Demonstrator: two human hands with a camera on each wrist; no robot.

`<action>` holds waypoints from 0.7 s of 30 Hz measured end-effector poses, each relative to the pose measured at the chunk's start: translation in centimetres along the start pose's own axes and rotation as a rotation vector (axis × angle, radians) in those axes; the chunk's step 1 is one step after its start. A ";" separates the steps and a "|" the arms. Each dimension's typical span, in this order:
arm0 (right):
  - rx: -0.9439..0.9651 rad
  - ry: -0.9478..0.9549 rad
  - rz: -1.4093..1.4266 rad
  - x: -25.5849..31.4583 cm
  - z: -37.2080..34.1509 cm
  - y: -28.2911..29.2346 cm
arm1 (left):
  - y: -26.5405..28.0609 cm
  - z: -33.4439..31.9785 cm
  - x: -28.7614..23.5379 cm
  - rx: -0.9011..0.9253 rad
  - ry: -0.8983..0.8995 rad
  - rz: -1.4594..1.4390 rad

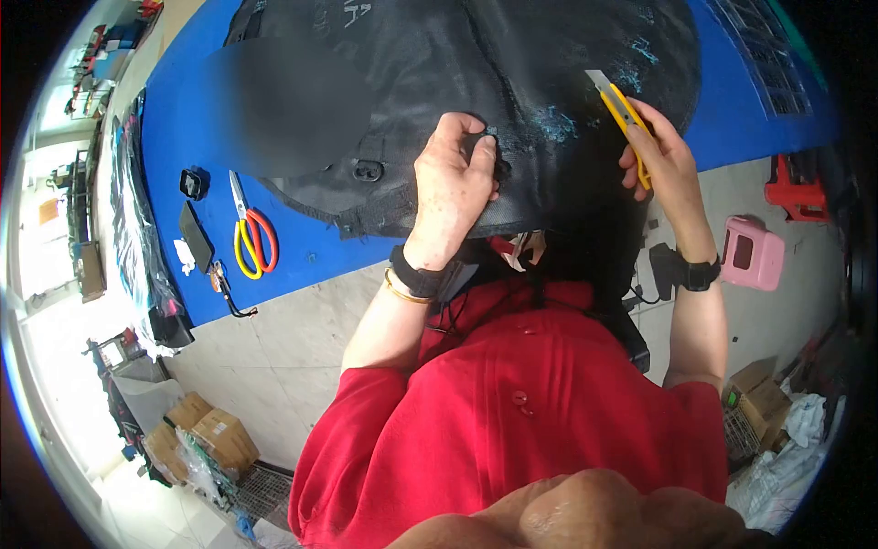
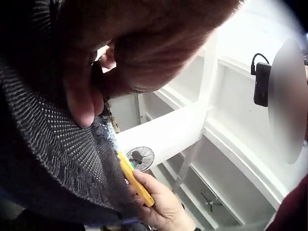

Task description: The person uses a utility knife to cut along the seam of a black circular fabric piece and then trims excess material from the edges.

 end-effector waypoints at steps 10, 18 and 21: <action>0.098 0.161 -0.010 3.4 -4.6 -4.5 | 0.5 -0.1 0.0 -0.044 0.034 -0.029; 0.190 0.583 -0.255 6.4 -5.4 -9.4 | 0.6 -0.2 -0.5 -0.051 0.013 0.020; 0.186 0.586 -0.263 6.5 -5.2 -9.7 | 0.6 -0.2 -0.3 -0.054 0.004 0.018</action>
Point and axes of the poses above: each hand's wrist, its own z-axis towards the middle knuckle, its own y-axis out of the back of the hand, x = y × z, the point moved 10 cm from there along z, towards the middle knuckle
